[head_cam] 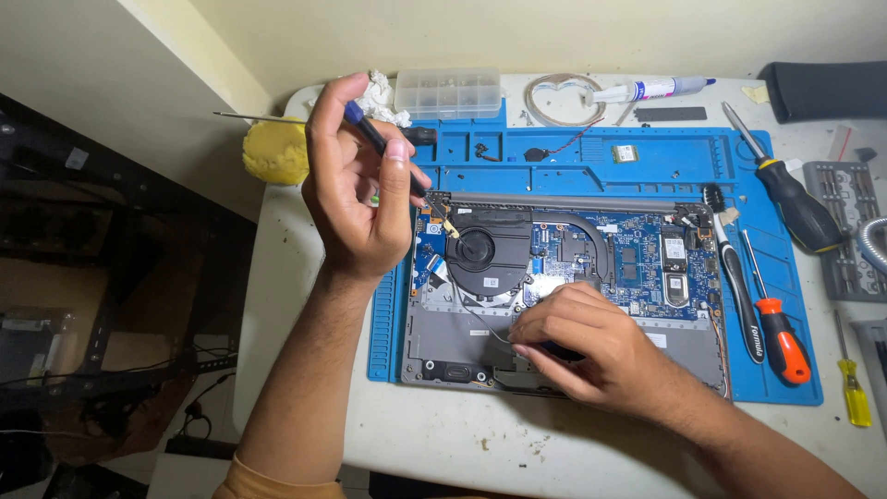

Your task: Removing the cooling fan and heatsink assembly from a laptop during a repair process.

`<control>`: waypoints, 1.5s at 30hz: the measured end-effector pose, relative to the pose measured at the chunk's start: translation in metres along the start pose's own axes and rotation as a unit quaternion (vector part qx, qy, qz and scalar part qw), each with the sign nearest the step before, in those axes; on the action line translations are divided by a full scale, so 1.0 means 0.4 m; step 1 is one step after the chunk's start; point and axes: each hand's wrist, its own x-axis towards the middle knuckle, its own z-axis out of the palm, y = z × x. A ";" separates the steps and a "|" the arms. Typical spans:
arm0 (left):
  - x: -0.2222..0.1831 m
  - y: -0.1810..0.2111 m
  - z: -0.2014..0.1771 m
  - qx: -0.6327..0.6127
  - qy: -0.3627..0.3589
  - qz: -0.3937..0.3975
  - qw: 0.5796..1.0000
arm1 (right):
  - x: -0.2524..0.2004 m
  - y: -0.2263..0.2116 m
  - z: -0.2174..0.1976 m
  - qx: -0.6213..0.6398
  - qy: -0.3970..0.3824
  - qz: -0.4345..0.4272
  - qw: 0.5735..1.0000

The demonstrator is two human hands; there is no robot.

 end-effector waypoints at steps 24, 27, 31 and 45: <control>0.005 0.003 -0.008 -0.014 0.061 -0.010 0.998 | -0.003 0.048 0.022 -0.091 -0.008 0.267 0.959; 0.007 0.002 -0.016 0.000 0.059 0.000 0.998 | 0.000 0.027 0.015 -0.118 -0.032 0.229 0.966; 0.006 -0.012 -0.020 -0.008 0.057 0.012 0.998 | 0.023 0.002 0.056 -0.270 -0.025 0.121 0.955; -0.002 -0.039 -0.019 0.006 0.029 0.012 0.999 | 0.052 0.038 0.165 -0.350 -0.170 0.132 0.912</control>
